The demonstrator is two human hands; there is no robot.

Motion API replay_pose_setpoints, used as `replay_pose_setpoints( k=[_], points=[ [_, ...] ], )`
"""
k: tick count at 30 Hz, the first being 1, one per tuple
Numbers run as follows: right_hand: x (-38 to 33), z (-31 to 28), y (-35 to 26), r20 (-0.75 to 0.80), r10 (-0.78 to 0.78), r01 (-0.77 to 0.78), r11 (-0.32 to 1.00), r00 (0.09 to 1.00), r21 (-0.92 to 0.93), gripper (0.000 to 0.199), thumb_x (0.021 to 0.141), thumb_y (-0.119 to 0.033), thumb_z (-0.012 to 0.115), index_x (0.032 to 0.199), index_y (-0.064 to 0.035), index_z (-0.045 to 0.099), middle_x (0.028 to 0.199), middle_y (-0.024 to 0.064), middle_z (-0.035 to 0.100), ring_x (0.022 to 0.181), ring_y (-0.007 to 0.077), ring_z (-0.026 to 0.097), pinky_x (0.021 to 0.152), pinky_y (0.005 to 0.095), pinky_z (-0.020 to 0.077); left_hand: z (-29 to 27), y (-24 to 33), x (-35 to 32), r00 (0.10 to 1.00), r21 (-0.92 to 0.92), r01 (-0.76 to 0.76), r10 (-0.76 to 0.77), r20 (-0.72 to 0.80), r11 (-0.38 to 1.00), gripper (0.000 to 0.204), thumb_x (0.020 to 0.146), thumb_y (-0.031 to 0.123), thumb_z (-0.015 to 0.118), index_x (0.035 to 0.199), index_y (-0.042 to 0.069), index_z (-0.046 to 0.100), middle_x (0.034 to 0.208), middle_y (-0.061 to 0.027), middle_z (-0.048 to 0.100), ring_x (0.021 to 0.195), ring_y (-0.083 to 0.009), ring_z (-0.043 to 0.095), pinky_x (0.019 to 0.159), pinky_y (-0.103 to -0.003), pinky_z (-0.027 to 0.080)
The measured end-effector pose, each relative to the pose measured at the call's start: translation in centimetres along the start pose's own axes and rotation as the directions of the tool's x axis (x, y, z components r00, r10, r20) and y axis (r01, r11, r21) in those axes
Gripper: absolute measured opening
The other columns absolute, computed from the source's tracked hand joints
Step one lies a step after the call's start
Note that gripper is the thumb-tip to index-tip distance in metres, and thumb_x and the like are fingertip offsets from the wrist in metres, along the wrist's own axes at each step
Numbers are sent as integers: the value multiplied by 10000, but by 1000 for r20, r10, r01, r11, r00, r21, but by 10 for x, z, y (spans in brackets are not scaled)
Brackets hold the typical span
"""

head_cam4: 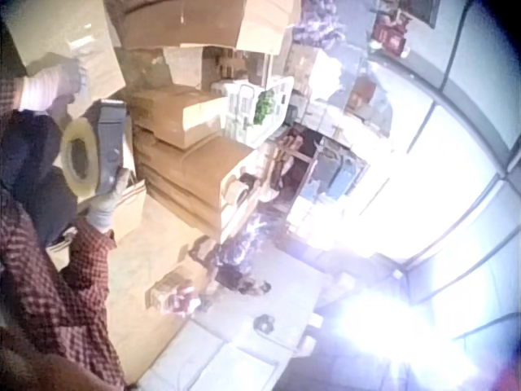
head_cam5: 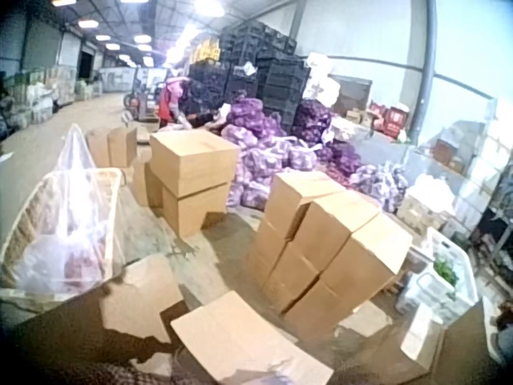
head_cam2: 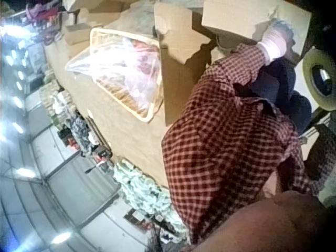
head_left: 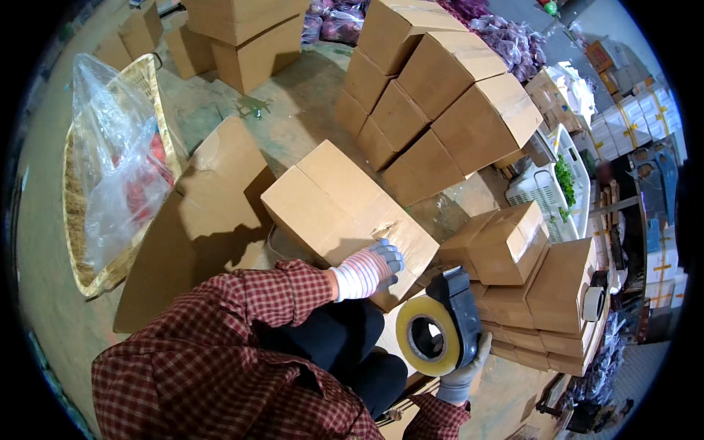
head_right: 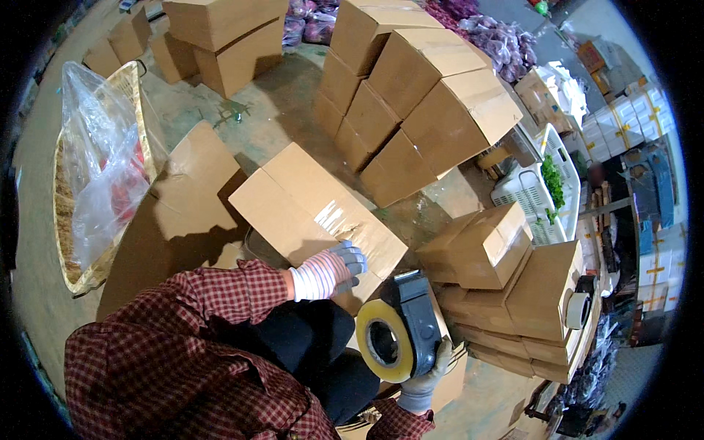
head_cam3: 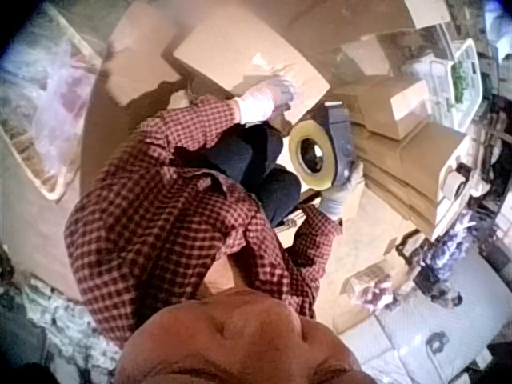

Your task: The person assembles cardboard boxes by hand and secures the bottom flaps with a tape dispenser.

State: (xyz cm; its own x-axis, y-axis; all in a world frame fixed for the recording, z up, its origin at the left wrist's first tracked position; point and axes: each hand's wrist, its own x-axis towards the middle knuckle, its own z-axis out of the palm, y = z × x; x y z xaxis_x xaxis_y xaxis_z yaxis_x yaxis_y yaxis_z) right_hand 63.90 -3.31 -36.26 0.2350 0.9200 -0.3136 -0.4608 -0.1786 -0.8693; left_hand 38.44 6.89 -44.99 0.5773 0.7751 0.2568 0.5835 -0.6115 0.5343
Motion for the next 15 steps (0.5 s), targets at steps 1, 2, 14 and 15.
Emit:
replay_pose_setpoints(
  k=[1,2,14,15],
  points=[
    [1,-12,3,0,1,-1,1000,1000,3,524,927,-458,431,1199,-21,527,1171,139,592,1026,244,594,880,377,502,-10,9,1,986,-264,163,-162,23,951,328,845,216,606,1105,16,598,1102,-145,616,1035,-275,582,968,-400,413],
    [3,-28,9,-2,3,-3,1000,1000,5,519,929,-454,432,1199,-21,527,1176,140,588,1028,245,592,881,376,502,-19,18,1,947,-502,310,-308,90,807,306,865,222,600,1090,14,605,1051,-128,636,994,-261,598,939,-386,434],
    [-2,-24,11,217,-126,212,872,968,-441,422,1001,-330,318,1108,16,535,1068,95,551,981,169,522,885,333,423,-56,36,6,836,-861,420,-247,491,-288,209,879,186,618,1008,24,644,911,-53,676,831,-148,630,782,-282,502],
    [3,-26,12,229,-74,163,903,971,-397,414,1005,-317,312,1111,17,532,1077,96,547,989,166,518,885,329,420,-43,28,3,870,-901,377,-251,424,-217,153,863,123,628,973,19,653,883,-46,678,816,-140,627,769,-272,496]
  ],
)
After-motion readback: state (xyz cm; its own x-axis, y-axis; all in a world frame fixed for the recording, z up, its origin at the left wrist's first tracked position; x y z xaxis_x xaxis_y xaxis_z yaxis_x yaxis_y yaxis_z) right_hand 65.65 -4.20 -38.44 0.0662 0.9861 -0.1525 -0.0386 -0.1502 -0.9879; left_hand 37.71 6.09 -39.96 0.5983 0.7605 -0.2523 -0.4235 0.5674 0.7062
